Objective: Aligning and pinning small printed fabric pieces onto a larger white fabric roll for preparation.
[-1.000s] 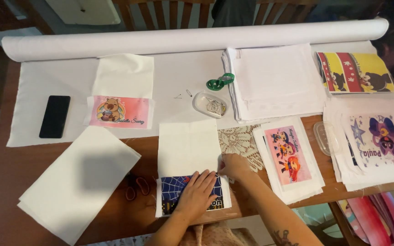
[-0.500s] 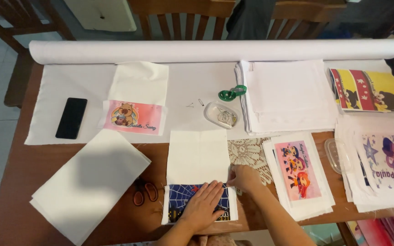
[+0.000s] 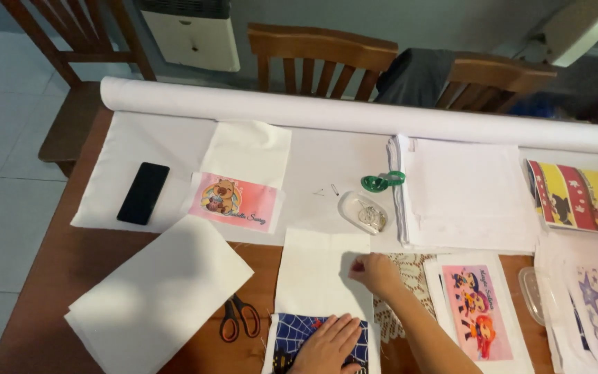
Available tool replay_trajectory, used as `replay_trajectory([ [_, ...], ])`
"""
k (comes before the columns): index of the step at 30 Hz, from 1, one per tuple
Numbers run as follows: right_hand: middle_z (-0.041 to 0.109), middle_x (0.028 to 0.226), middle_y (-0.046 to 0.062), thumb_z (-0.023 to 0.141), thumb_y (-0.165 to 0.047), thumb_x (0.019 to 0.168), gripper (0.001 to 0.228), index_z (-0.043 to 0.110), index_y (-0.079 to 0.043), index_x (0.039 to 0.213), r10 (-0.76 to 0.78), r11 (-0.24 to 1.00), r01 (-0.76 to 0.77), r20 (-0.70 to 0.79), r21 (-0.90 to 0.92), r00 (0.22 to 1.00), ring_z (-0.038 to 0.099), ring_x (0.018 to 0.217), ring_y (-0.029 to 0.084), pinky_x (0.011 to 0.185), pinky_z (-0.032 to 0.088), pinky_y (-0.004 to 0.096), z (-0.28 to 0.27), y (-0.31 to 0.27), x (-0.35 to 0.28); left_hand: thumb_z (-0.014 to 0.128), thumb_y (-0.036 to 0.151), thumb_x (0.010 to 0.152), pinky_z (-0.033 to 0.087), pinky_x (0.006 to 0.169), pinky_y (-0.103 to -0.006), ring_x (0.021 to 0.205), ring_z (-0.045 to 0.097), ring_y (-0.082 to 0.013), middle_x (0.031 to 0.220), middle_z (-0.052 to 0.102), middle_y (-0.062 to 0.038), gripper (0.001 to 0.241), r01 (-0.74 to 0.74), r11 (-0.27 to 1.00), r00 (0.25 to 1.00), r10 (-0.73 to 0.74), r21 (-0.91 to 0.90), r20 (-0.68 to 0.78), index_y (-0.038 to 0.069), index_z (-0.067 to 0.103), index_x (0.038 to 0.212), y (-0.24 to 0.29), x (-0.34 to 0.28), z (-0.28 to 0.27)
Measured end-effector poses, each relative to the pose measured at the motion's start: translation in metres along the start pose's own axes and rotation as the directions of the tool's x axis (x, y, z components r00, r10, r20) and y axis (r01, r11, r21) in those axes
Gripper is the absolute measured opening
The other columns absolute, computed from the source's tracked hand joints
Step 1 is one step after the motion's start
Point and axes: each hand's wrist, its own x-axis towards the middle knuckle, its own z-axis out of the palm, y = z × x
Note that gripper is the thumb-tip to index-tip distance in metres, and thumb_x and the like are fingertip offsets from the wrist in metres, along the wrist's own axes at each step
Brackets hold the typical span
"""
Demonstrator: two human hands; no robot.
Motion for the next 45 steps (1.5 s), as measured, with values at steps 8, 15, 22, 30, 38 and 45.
replay_trajectory([
  [8, 0.074, 0.081, 0.003, 0.078, -0.031, 0.083, 0.011, 0.077, -0.02, 0.085, -0.314, 0.948, 0.281, -0.564, -0.147, 0.764, 0.068, 0.079, 0.028, 0.066, 0.055, 0.043, -0.041, -0.043, 0.172, 0.033, 0.026, 0.121, 0.031, 0.12, -0.0517, 0.147, 0.042, -0.0374, 0.156, 0.05, -0.019, 0.045, -0.085, 0.991, 0.924, 0.117, 0.101, -0.364, -0.004, 0.055, 0.146, -0.018, 0.003, 0.035],
  [15, 0.076, 0.097, -0.001, 0.077, -0.037, 0.088, 0.017, 0.078, -0.024, 0.099, -0.206, 0.915, 0.106, -0.225, -0.389, 0.952, 0.071, 0.103, 0.021, 0.091, 0.056, 0.038, -0.067, -0.095, 0.194, 0.042, 0.026, 0.119, 0.04, 0.114, -0.0448, 0.135, 0.055, -0.0308, 0.145, 0.061, -0.013, 0.035, -0.003, 0.988, 0.828, 0.089, 0.154, -0.554, 0.003, 0.063, 0.135, -0.016, 0.009, 0.033],
  [22, 0.067, 0.121, 0.005, 0.047, -0.003, 0.092, 0.037, 0.067, -0.014, 0.121, -0.193, 0.835, 0.15, -0.027, -0.529, 0.981, 0.062, 0.115, 0.029, 0.094, 0.052, 0.041, -0.063, -0.096, 0.209, 0.053, 0.025, 0.116, 0.051, 0.107, -0.0372, 0.121, 0.069, -0.0237, 0.132, 0.073, -0.006, 0.025, 0.065, 0.977, 0.684, 0.103, 0.201, -0.723, 0.01, 0.072, 0.123, -0.01, 0.012, 0.029],
  [30, 0.074, 0.086, 0.01, 0.063, -0.016, 0.094, 0.008, 0.068, -0.011, 0.094, -0.4, 0.916, 0.39, -0.304, -0.096, 0.865, 0.07, 0.075, 0.028, 0.067, 0.057, 0.039, -0.035, -0.055, 0.078, 0.023, 0.051, 0.102, -0.002, 0.127, -0.0478, 0.157, 0.004, -0.0332, 0.17, 0.008, -0.017, 0.079, 0.014, 0.995, 0.991, 0.0, -0.103, 0.137, 0.001, 0.009, 0.162, -0.007, 0.005, -0.002],
  [38, 0.071, 0.098, 0.005, 0.06, -0.004, 0.096, 0.011, 0.067, -0.01, 0.09, -0.305, 0.821, 0.431, -0.352, 0.375, 0.885, 0.074, 0.077, 0.015, 0.073, 0.069, 0.024, 0.104, 0.045, -0.071, 0.022, 0.059, 0.107, 0.0, 0.126, -0.0488, 0.153, 0.018, -0.034, 0.165, 0.026, -0.019, 0.078, 0.093, 0.995, 0.994, -0.091, -0.028, 0.066, 0.0, 0.026, 0.159, 0.007, 0.001, -0.01],
  [45, 0.064, 0.093, 0.007, 0.064, -0.012, 0.095, 0.004, 0.068, -0.01, 0.095, -0.161, 0.839, 0.406, -0.548, 0.361, 0.821, 0.068, 0.071, 0.027, 0.06, 0.055, 0.04, 0.138, 0.07, -0.099, 0.042, 0.052, 0.106, 0.008, 0.126, -0.0484, 0.153, 0.021, -0.0326, 0.164, 0.032, -0.017, 0.072, 0.083, 0.995, 0.988, -0.074, 0.058, -0.133, 0.001, 0.035, 0.156, 0.01, -0.004, 0.001],
])
